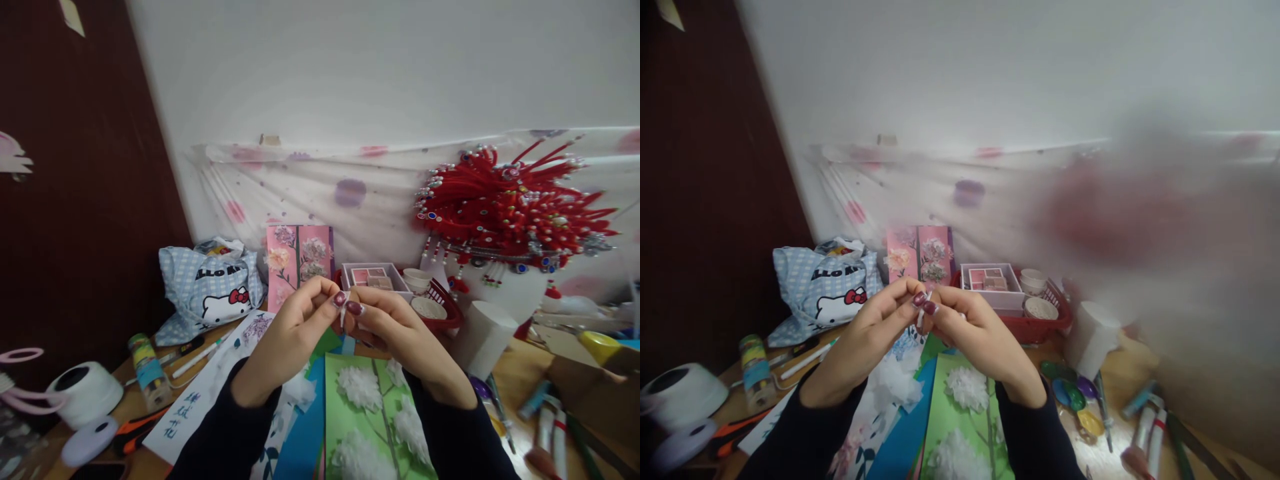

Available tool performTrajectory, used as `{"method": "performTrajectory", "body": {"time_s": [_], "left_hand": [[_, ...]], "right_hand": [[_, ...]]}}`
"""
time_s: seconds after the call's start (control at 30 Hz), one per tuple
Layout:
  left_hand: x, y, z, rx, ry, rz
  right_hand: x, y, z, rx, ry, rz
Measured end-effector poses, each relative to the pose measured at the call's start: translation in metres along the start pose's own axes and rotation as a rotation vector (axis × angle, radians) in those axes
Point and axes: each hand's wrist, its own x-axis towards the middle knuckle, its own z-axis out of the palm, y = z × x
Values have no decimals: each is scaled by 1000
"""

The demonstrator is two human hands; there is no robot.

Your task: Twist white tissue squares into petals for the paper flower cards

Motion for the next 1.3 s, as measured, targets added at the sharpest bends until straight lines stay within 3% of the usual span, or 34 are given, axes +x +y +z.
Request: {"method": "performTrajectory", "body": {"time_s": [0.37,0.6,0.8,1.3], "left_hand": [[-2,3,4,5,82,-16],[-6,9,6,332,283,240],[-11,14,9,466,356,322],[-12,18,13,435,412,225]], "right_hand": [[-3,-6,3,53,3,-1],[-5,1,-1,-70,71,-98],[-6,-3,1,-221,132,-142],[-6,-5,5,-265,132,-118]]}}
